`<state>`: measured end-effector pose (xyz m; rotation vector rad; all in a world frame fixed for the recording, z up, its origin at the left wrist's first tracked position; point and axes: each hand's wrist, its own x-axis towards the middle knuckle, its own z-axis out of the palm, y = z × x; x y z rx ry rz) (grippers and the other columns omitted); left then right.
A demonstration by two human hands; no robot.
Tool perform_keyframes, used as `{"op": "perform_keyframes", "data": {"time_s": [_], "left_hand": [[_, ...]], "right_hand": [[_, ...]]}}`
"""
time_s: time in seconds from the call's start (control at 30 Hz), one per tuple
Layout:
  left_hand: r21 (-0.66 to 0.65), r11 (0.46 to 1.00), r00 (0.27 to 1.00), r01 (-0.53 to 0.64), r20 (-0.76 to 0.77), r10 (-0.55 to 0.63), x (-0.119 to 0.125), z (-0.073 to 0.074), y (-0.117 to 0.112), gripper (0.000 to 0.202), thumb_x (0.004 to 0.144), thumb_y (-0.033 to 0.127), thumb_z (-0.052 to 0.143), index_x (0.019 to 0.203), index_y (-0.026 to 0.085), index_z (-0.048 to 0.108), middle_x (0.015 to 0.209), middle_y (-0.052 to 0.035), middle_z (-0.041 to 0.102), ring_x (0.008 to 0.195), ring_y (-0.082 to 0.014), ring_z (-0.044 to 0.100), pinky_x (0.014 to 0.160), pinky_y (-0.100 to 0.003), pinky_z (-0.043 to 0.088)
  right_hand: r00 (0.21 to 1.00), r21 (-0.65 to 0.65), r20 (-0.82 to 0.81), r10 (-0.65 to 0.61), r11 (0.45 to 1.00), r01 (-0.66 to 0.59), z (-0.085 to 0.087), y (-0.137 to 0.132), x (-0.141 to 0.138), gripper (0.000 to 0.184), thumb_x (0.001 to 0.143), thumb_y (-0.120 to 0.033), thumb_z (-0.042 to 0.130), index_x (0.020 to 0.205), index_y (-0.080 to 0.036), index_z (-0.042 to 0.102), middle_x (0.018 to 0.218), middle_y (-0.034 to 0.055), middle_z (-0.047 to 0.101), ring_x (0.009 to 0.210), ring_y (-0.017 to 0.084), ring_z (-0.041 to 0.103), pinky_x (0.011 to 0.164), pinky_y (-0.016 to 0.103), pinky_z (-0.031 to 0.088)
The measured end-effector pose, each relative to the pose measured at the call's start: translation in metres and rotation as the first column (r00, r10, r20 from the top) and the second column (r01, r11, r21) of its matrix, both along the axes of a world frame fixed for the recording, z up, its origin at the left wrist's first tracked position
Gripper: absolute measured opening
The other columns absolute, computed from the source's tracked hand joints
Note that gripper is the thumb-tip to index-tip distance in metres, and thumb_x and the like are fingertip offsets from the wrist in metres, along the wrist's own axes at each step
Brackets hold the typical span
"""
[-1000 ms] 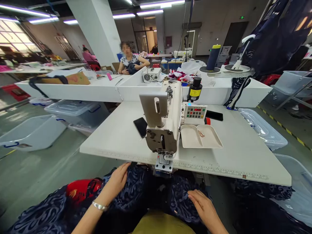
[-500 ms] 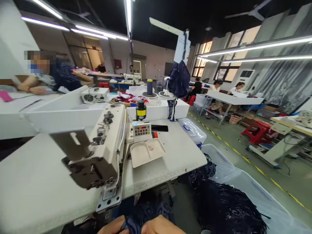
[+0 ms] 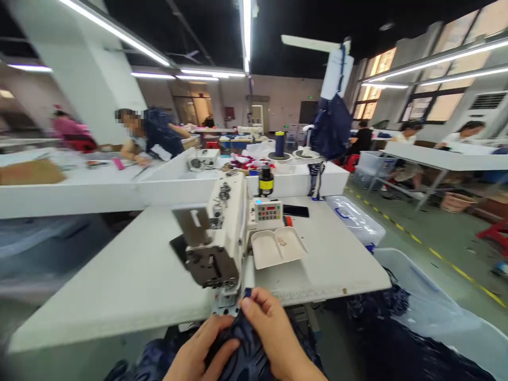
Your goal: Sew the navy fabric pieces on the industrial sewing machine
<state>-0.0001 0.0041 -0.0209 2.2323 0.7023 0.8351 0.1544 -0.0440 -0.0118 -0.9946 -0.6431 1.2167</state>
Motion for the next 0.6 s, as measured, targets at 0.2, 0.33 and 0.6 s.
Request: {"op": "perform_keyframes", "data": {"time_s": [0.2, 0.33, 0.6], "left_hand": [[0.497, 0.867, 0.969, -0.020, -0.205, 0.139, -0.011, -0.031, 0.013, 0.045, 0.090, 0.006, 0.030, 0.127, 0.020, 0.051, 0.122, -0.0084, 0.059, 0.089, -0.0151, 0.064, 0.083, -0.025, 0.056], [0.672, 0.739, 0.935, -0.052, -0.228, 0.273, -0.019, -0.048, 0.011, 0.049, 0.089, 0.003, 0.025, 0.132, 0.012, 0.048, 0.123, -0.0130, 0.059, 0.080, -0.0177, 0.062, 0.074, -0.029, 0.058], [0.686, 0.724, 0.907, -0.070, -0.258, 0.333, -0.013, -0.041, -0.003, 0.051, 0.089, 0.001, 0.021, 0.135, 0.005, 0.043, 0.127, -0.0167, 0.057, 0.100, -0.0203, 0.063, 0.081, -0.028, 0.056]], "right_hand": [[0.936, 0.032, 0.347, -0.051, 0.999, 0.043, -0.019, 0.043, 0.005, 0.028, 0.081, -0.046, 0.062, 0.090, -0.020, 0.061, 0.079, -0.0002, 0.067, 0.078, 0.018, 0.059, 0.078, 0.029, 0.045], [0.758, 0.058, 0.649, -0.062, 0.998, 0.031, -0.018, 0.056, 0.009, 0.030, 0.082, -0.037, 0.054, 0.101, -0.017, 0.065, 0.101, 0.0084, 0.069, 0.095, 0.025, 0.060, 0.089, 0.039, 0.046], [0.559, 0.103, 0.826, -0.073, 0.994, -0.022, -0.016, 0.064, 0.019, 0.032, 0.082, -0.033, 0.049, 0.109, -0.019, 0.061, 0.115, 0.0118, 0.066, 0.110, 0.028, 0.059, 0.091, 0.041, 0.050]]}}
